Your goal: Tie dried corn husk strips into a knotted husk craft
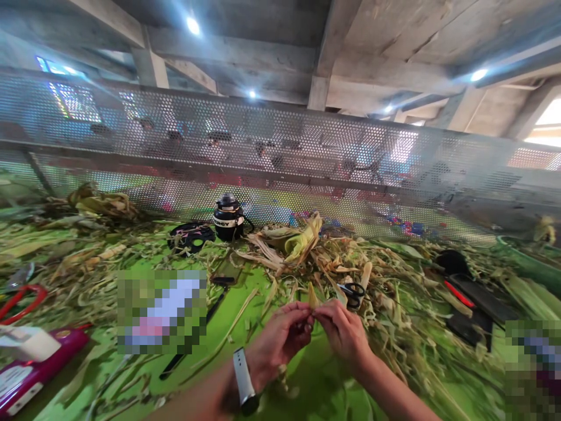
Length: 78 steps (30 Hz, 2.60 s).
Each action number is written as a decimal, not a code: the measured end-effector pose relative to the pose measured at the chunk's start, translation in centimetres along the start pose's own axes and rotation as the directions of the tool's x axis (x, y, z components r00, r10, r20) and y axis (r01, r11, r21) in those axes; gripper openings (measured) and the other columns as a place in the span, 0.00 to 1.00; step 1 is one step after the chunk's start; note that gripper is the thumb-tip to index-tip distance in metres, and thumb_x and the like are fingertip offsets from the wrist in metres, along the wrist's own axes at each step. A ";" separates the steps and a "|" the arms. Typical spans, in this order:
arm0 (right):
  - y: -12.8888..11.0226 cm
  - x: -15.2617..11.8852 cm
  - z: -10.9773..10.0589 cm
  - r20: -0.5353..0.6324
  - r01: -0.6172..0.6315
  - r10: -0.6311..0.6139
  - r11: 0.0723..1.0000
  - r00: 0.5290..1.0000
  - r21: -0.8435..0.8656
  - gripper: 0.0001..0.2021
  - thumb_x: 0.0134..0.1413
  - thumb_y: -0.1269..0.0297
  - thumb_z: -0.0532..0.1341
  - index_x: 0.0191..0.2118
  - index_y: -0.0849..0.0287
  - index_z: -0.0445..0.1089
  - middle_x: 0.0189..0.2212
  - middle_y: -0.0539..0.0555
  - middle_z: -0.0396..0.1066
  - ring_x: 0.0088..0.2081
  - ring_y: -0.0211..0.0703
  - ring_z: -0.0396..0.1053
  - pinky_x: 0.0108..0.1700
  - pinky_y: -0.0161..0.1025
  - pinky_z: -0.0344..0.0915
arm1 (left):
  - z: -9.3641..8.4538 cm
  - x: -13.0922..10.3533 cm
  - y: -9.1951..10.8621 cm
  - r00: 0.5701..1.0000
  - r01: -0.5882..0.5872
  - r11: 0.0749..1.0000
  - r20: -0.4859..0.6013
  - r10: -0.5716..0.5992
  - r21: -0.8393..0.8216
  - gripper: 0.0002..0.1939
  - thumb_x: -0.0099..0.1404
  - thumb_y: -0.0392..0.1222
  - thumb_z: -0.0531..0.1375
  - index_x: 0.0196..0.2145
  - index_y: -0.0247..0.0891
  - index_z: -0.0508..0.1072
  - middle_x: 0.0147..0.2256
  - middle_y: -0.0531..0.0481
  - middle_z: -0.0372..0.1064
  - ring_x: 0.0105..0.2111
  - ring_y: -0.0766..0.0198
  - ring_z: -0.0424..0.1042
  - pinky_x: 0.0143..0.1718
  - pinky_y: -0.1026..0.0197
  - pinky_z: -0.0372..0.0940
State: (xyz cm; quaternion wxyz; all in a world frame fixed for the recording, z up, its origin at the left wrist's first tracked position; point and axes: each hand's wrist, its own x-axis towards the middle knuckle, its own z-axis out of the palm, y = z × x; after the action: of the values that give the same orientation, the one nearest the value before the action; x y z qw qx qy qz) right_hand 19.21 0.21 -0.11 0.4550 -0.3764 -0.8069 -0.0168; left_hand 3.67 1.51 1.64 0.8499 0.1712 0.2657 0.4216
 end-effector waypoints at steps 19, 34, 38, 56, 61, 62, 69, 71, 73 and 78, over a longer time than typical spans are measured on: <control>-1.6 -0.3 0.4 0.045 -0.458 0.471 0.826 0.881 0.327 0.12 0.58 0.65 0.53 0.47 0.56 0.61 0.23 0.48 0.63 0.22 0.37 0.63 0.25 0.33 0.62 | 0.3 -0.8 -0.1 0.976 -0.217 0.868 0.093 0.196 0.447 0.10 0.49 0.41 0.67 0.26 0.34 0.72 0.23 0.54 0.68 0.24 0.70 0.65 0.23 0.69 0.55; -0.9 0.8 -0.4 -0.085 -0.129 0.141 0.983 0.986 0.133 0.05 0.58 0.69 0.55 0.34 0.55 0.68 0.27 0.52 0.68 0.30 0.40 0.68 0.32 0.35 0.66 | -0.1 -0.2 -0.5 0.999 -0.032 0.999 0.043 0.032 -0.006 0.10 0.47 0.31 0.68 0.28 0.33 0.72 0.23 0.52 0.70 0.22 0.73 0.68 0.19 0.74 0.56; -1.4 0.4 0.0 -0.058 -0.251 0.261 0.958 0.964 0.140 0.04 0.58 0.69 0.54 0.33 0.56 0.64 0.26 0.52 0.67 0.28 0.39 0.67 0.31 0.36 0.65 | 0.1 -0.7 -0.8 0.991 -0.118 0.989 0.073 0.111 0.090 0.11 0.47 0.34 0.69 0.29 0.33 0.73 0.25 0.51 0.71 0.25 0.70 0.69 0.22 0.71 0.59; -0.7 0.6 0.1 0.057 -0.320 0.315 0.921 0.947 0.224 0.05 0.57 0.63 0.57 0.35 0.57 0.68 0.26 0.51 0.68 0.28 0.38 0.66 0.31 0.35 0.64 | -0.2 -0.4 -0.3 0.988 -0.155 0.963 0.029 0.152 0.222 0.11 0.46 0.37 0.68 0.27 0.33 0.72 0.21 0.53 0.70 0.21 0.72 0.67 0.20 0.71 0.56; -0.6 0.4 0.4 -0.013 -0.256 0.264 0.945 0.964 0.205 0.05 0.57 0.63 0.57 0.33 0.56 0.69 0.26 0.52 0.67 0.29 0.40 0.67 0.31 0.37 0.65 | -0.2 -0.3 -0.4 0.996 -0.085 0.988 0.019 0.083 0.128 0.11 0.45 0.35 0.68 0.26 0.33 0.71 0.20 0.53 0.69 0.20 0.73 0.66 0.18 0.73 0.53; -0.6 0.3 0.6 -0.021 -0.265 0.275 0.944 0.961 0.199 0.06 0.58 0.62 0.57 0.33 0.56 0.68 0.26 0.52 0.67 0.29 0.40 0.66 0.31 0.37 0.64 | -0.3 -0.4 -0.4 0.996 -0.088 0.988 0.026 0.085 0.128 0.10 0.46 0.35 0.68 0.27 0.34 0.71 0.20 0.53 0.69 0.20 0.72 0.66 0.19 0.72 0.54; -1.7 0.1 1.3 0.066 -0.455 0.459 0.832 0.886 0.318 0.11 0.60 0.58 0.53 0.29 0.56 0.60 0.21 0.47 0.63 0.21 0.35 0.63 0.25 0.32 0.59 | -0.6 -1.1 -0.7 0.984 -0.176 0.918 0.074 0.159 0.357 0.08 0.54 0.42 0.65 0.29 0.36 0.71 0.24 0.53 0.70 0.24 0.69 0.67 0.24 0.69 0.59; -2.0 0.1 1.3 0.110 -0.503 0.503 0.774 0.858 0.384 0.08 0.60 0.58 0.53 0.32 0.55 0.58 0.20 0.46 0.63 0.20 0.34 0.62 0.24 0.32 0.59 | -0.6 -1.2 -0.6 0.975 -0.220 0.870 0.095 0.199 0.441 0.09 0.54 0.44 0.64 0.29 0.36 0.71 0.24 0.53 0.70 0.24 0.68 0.67 0.24 0.68 0.60; -2.2 0.2 1.2 0.132 -0.517 0.518 0.732 0.845 0.444 0.07 0.60 0.58 0.53 0.36 0.55 0.57 0.20 0.45 0.63 0.20 0.35 0.63 0.23 0.32 0.59 | -0.4 -1.2 -0.5 0.968 -0.251 0.825 0.127 0.216 0.506 0.12 0.54 0.48 0.64 0.28 0.37 0.70 0.23 0.53 0.69 0.23 0.67 0.67 0.23 0.67 0.60; -2.5 0.4 0.9 0.168 -0.507 0.499 0.690 0.850 0.518 0.07 0.60 0.58 0.51 0.41 0.54 0.56 0.21 0.45 0.62 0.20 0.35 0.64 0.24 0.33 0.60 | -0.2 -0.9 -0.5 0.953 -0.304 0.765 0.178 0.246 0.568 0.17 0.51 0.55 0.64 0.26 0.37 0.68 0.21 0.53 0.67 0.21 0.66 0.66 0.20 0.66 0.60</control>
State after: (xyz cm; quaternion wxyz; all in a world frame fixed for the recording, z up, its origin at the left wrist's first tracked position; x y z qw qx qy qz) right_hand 16.85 -1.02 0.41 0.5239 -0.4377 -0.6465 0.3404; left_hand 3.38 0.51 1.47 0.6950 0.4825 0.3155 0.4298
